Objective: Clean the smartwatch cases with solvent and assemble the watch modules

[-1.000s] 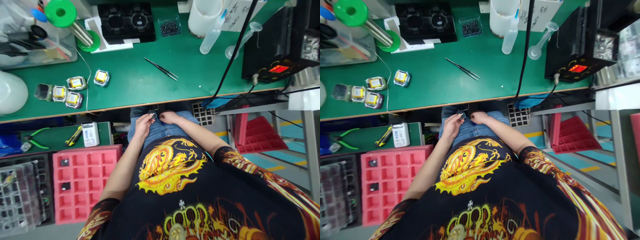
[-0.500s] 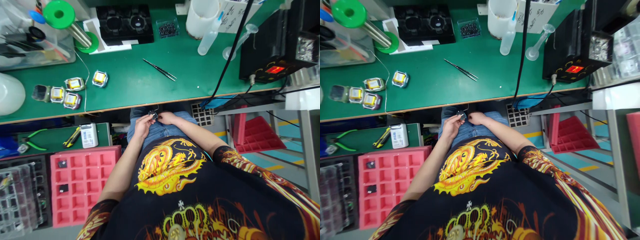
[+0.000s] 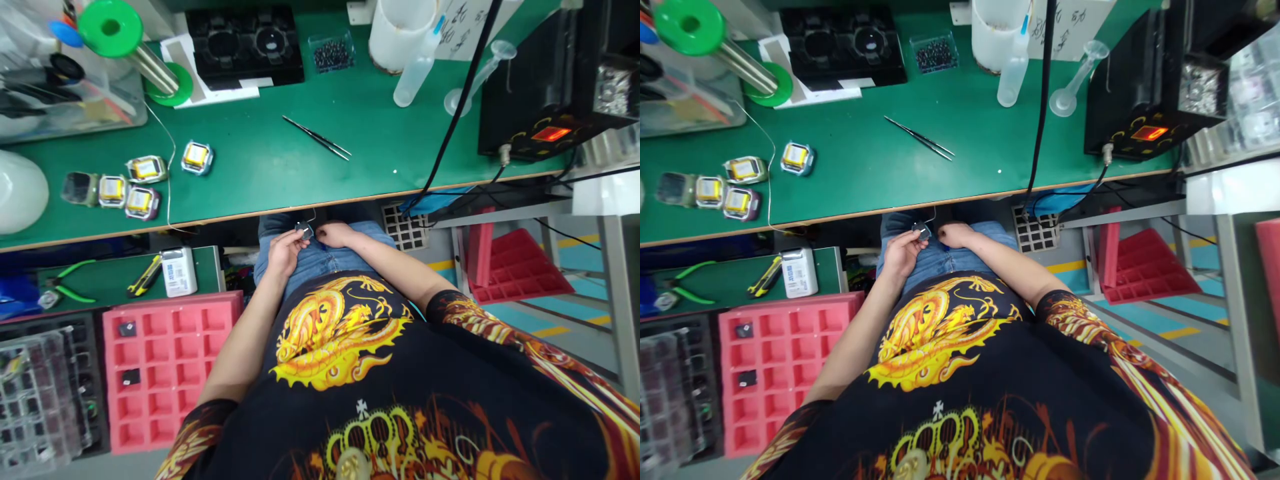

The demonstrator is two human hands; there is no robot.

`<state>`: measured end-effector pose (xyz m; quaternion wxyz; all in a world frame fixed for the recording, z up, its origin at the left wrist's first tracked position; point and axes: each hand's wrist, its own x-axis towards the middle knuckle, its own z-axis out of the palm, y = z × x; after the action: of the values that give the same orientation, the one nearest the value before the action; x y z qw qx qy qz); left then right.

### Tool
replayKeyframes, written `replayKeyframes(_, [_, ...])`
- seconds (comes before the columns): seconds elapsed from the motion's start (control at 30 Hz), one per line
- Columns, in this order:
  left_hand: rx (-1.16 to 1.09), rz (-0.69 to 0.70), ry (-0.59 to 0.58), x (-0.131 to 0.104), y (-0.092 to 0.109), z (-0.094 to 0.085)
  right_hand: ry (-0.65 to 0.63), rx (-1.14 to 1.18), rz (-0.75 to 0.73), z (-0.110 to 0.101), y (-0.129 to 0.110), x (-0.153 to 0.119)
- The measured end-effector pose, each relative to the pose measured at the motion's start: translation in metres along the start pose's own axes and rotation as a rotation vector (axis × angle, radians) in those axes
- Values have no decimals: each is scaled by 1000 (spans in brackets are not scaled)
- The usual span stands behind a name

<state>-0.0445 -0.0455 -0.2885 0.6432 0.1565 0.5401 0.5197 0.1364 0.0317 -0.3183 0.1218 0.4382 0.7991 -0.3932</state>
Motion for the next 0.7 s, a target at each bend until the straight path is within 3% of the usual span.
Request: replayKeyframes(0.7, [-5,1,-6,0,-1,-1,8,-2,-14,-3,-1,-1])
